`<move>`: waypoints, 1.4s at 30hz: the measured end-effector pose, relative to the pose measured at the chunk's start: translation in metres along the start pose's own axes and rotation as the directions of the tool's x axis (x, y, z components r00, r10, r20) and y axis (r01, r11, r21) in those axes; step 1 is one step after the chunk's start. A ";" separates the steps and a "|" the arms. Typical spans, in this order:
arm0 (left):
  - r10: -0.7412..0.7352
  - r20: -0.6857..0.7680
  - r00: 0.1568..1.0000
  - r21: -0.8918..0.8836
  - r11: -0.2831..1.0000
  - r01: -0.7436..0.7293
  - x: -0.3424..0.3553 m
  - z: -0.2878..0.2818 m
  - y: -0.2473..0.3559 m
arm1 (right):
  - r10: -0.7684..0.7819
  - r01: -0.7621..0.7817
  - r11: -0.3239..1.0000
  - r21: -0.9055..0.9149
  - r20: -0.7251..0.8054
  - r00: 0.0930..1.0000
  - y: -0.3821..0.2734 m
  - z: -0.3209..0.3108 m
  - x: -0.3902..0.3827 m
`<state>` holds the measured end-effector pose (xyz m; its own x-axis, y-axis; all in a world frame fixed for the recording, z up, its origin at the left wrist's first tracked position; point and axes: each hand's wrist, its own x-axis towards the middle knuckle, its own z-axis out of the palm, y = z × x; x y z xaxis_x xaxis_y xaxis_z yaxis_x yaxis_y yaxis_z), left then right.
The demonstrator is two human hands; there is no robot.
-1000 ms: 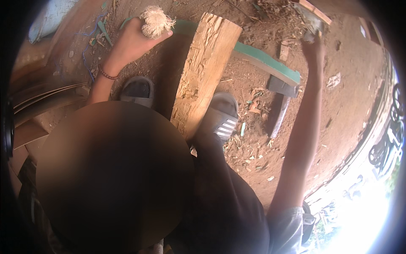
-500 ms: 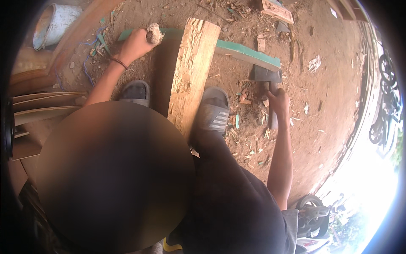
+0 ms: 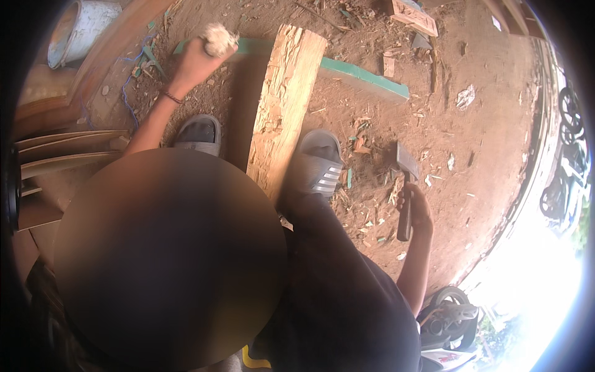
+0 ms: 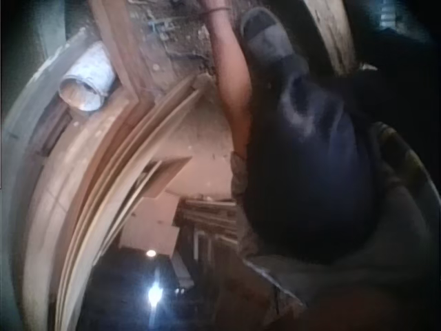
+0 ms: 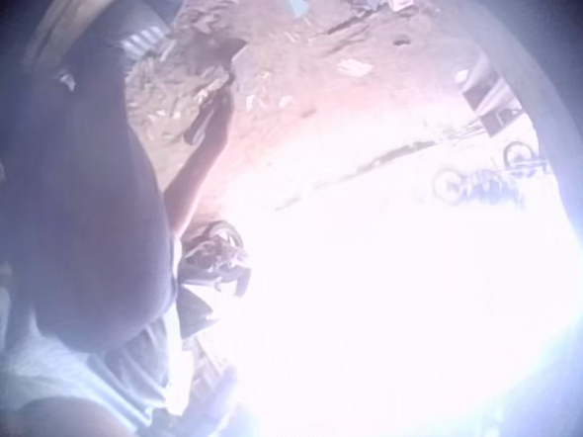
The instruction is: The person uses a small axe to repeatedly strike and chip away at a piece of wood placed on the ground. They periodically remove wood chips by hand and continue carving the same area.
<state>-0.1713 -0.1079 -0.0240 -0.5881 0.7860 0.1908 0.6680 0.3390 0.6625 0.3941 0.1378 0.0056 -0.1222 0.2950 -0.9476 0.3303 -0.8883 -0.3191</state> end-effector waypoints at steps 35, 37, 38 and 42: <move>0.076 -0.302 0.950 -0.651 0.711 -0.264 0.030 0.053 0.131 | -0.017 -0.273 0.806 0.525 0.481 0.876 -0.020 0.146 0.040; -0.124 0.399 0.908 -0.777 0.481 0.407 0.026 0.053 0.124 | -0.031 -0.249 0.841 0.480 0.503 0.864 -0.023 0.141 0.041; -0.179 0.381 0.907 -0.748 0.517 0.416 0.025 0.057 0.123 | -0.019 -0.273 0.834 0.479 0.519 0.855 -0.024 0.138 0.041; 0.218 -0.460 0.861 -0.592 0.648 -0.480 0.033 0.071 0.120 | -0.023 -0.267 0.847 0.460 0.532 0.846 -0.029 0.136 0.041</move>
<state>-0.0779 -0.0047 0.0107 -0.5707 0.5127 0.6415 0.4452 -0.4632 0.7663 0.2525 0.1276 -0.0222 -0.6089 0.0825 -0.7890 -0.1182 -0.9929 -0.0126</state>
